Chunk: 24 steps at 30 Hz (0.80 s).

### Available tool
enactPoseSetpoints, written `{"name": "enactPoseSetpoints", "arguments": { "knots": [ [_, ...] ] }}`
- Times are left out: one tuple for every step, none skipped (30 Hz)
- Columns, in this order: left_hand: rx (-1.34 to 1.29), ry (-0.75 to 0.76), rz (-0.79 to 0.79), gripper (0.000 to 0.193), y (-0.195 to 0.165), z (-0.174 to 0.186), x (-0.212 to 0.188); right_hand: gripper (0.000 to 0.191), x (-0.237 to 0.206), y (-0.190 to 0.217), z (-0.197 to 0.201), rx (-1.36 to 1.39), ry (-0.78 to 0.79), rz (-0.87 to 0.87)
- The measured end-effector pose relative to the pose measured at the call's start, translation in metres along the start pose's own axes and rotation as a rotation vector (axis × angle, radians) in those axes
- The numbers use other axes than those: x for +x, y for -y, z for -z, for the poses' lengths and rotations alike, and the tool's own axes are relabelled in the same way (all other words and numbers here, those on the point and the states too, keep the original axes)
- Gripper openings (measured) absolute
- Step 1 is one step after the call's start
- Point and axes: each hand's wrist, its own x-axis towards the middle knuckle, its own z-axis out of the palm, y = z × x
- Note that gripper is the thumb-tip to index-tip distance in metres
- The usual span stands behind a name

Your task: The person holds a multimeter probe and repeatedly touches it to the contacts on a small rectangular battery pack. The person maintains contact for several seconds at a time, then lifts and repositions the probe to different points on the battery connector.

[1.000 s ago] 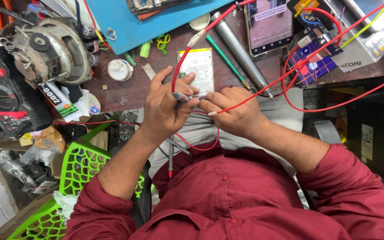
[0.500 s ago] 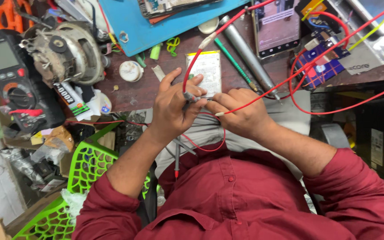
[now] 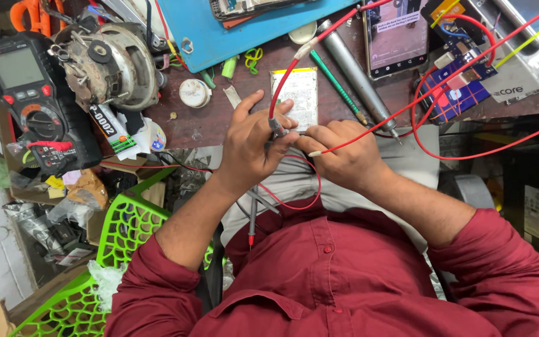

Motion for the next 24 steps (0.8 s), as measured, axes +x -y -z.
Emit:
{"name": "enactPoseSetpoints", "arguments": {
  "knots": [
    [0.0, 0.0, 0.001, 0.028, 0.0002, 0.0002, 0.0001, 0.021, 0.0001, 0.0, -0.0003, 0.002, 0.003, -0.003],
    [0.001, 0.003, 0.002, 0.027, 0.0002, 0.0004, 0.0002, 0.021, 0.0001, -0.0001, -0.0004, 0.004, 0.005, -0.006],
    [0.001, 0.006, 0.002, 0.027, 0.0002, 0.0005, 0.0002, 0.021, -0.0002, -0.0001, -0.0002, 0.003, 0.007, -0.005],
    [0.002, 0.009, 0.003, 0.027, 0.0002, 0.0006, 0.0003, 0.021, -0.0005, 0.0, 0.0001, 0.003, 0.009, -0.004],
    [0.002, 0.01, 0.001, 0.027, 0.0005, 0.0008, 0.0006, 0.02, -0.0006, 0.0001, 0.0003, 0.003, 0.012, -0.004],
    [0.003, 0.009, 0.001, 0.027, 0.0003, 0.0004, 0.0007, 0.021, -0.0012, 0.0001, 0.0006, 0.004, 0.011, -0.003],
    [0.003, 0.009, 0.002, 0.027, -0.0003, -0.0002, 0.0005, 0.021, -0.0017, 0.0, 0.0008, 0.006, 0.012, -0.003],
    [0.001, 0.007, 0.004, 0.027, -0.0007, -0.0008, 0.0005, 0.021, -0.0017, -0.0006, 0.0008, 0.008, 0.011, -0.004],
    [-0.001, 0.004, 0.005, 0.027, -0.0007, -0.0008, 0.0006, 0.021, -0.0014, -0.0009, 0.0007, 0.006, 0.01, 0.001],
    [-0.003, 0.003, 0.007, 0.028, -0.0013, -0.0017, 0.0005, 0.021, -0.002, -0.0015, 0.0012, 0.006, 0.011, 0.004],
    [-0.001, 0.004, 0.008, 0.028, -0.0015, -0.0022, 0.0006, 0.021, -0.0023, -0.0021, 0.0015, 0.005, 0.011, 0.008],
    [0.001, 0.005, 0.008, 0.028, -0.0013, -0.002, 0.0009, 0.021, -0.0021, -0.0027, 0.0015, 0.002, 0.01, 0.009],
    [0.003, 0.007, 0.009, 0.028, -0.0012, -0.002, 0.0011, 0.022, -0.002, -0.003, 0.0015, -0.001, 0.01, 0.011],
    [0.002, 0.007, 0.007, 0.028, -0.0011, -0.002, 0.0013, 0.022, -0.0019, -0.0033, 0.0015, -0.005, 0.01, 0.012],
    [0.001, 0.007, 0.005, 0.028, -0.0007, -0.002, 0.0016, 0.022, -0.0016, -0.0037, 0.0017, -0.004, 0.014, 0.013],
    [0.002, 0.007, 0.003, 0.029, -0.0005, -0.0018, 0.0019, 0.022, -0.0014, -0.0041, 0.0019, -0.004, 0.018, 0.015],
    [0.001, 0.007, 0.003, 0.029, -0.0005, -0.0016, 0.0018, 0.023, -0.0015, -0.0041, 0.0023, -0.003, 0.022, 0.016],
    [0.0, 0.007, 0.002, 0.029, -0.0003, -0.0016, 0.0019, 0.023, -0.0017, -0.0042, 0.0028, 0.004, 0.032, 0.012],
    [0.001, 0.006, -0.001, 0.029, -0.0002, -0.0011, 0.002, 0.024, -0.0016, -0.0041, 0.0032, 0.01, 0.04, 0.009],
    [0.001, 0.005, 0.0, 0.029, -0.0003, -0.0009, 0.0021, 0.024, -0.0014, -0.004, 0.0034, 0.017, 0.048, 0.006],
    [0.002, 0.004, 0.001, 0.029, -0.0004, -0.0007, 0.0021, 0.024, -0.001, -0.004, 0.0034, 0.017, 0.043, 0.008],
    [0.002, 0.005, 0.002, 0.028, -0.0003, -0.0022, 0.0025, 0.024, -0.0015, -0.0052, 0.0034, 0.017, 0.039, 0.01],
    [-0.002, 0.004, 0.002, 0.028, 0.0, -0.0032, 0.0029, 0.024, -0.0017, -0.006, 0.0033, 0.017, 0.035, 0.011],
    [-0.005, 0.003, 0.001, 0.028, 0.0002, -0.0029, 0.0033, 0.024, -0.0011, -0.006, 0.0032, 0.019, 0.03, 0.01]
  ]
}}
